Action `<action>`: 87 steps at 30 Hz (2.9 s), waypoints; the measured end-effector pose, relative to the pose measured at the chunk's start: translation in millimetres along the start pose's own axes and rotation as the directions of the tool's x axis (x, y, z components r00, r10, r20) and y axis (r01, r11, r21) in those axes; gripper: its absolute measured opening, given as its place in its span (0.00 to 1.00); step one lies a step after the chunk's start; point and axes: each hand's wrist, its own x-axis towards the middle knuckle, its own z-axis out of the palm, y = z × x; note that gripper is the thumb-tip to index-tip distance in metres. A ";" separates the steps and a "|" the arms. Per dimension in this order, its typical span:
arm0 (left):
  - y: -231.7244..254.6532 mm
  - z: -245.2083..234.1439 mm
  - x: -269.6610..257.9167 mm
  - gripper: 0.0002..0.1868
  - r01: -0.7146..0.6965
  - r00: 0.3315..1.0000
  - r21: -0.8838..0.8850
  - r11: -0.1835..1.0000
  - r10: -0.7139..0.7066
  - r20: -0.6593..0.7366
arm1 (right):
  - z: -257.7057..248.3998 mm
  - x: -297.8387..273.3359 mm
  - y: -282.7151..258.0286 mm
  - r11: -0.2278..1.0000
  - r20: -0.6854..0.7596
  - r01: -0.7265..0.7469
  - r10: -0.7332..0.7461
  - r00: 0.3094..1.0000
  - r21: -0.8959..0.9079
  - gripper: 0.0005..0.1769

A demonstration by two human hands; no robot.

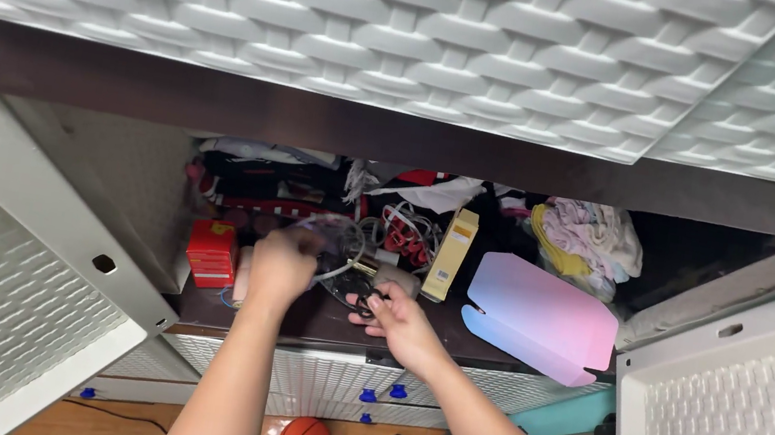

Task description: The person folds a white t-shirt and a red jersey on a bed, then places them into a white storage cabinet. They subsequently organize various small items inside the cabinet, including a purple pouch and bottles. Finally, the person sweeps the floor using a broom and dustpan.

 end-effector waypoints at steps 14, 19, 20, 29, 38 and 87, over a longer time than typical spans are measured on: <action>74.2 -61.8 -35.9 0.15 -0.236 0.956 -0.010 0.972 0.230 -0.180 | 1.3 -30.8 -88.1 0.955 -0.272 0.073 -0.154 0.950 -0.287 0.20; 76.4 -53.9 -40.8 0.20 -0.188 0.976 0.027 0.982 0.190 -0.107 | 18.3 -15.4 -154.7 0.656 -0.013 0.216 -0.326 0.945 -0.723 0.15; 75.7 -52.9 -42.1 0.22 -0.174 0.980 0.020 0.985 0.175 -0.096 | 23.7 -5.2 -162.8 0.517 -0.015 0.158 -0.315 0.949 -0.841 0.15; 71.4 -56.1 -36.7 0.35 -0.267 0.964 -0.200 0.942 0.260 -0.062 | 38.3 38.8 -194.3 0.640 -0.135 0.040 -0.222 0.966 -0.768 0.14; 67.1 -68.5 -30.3 0.38 -0.148 0.983 -0.518 0.843 0.185 0.021 | 28.4 30.9 -215.4 0.442 0.186 0.280 -0.245 0.951 -0.852 0.16; 32.0 -152.7 -165.3 0.15 0.279 0.953 -0.535 0.797 -0.164 0.253 | 61.5 -83.8 -100.3 0.976 0.250 0.183 -0.148 0.957 -0.119 0.07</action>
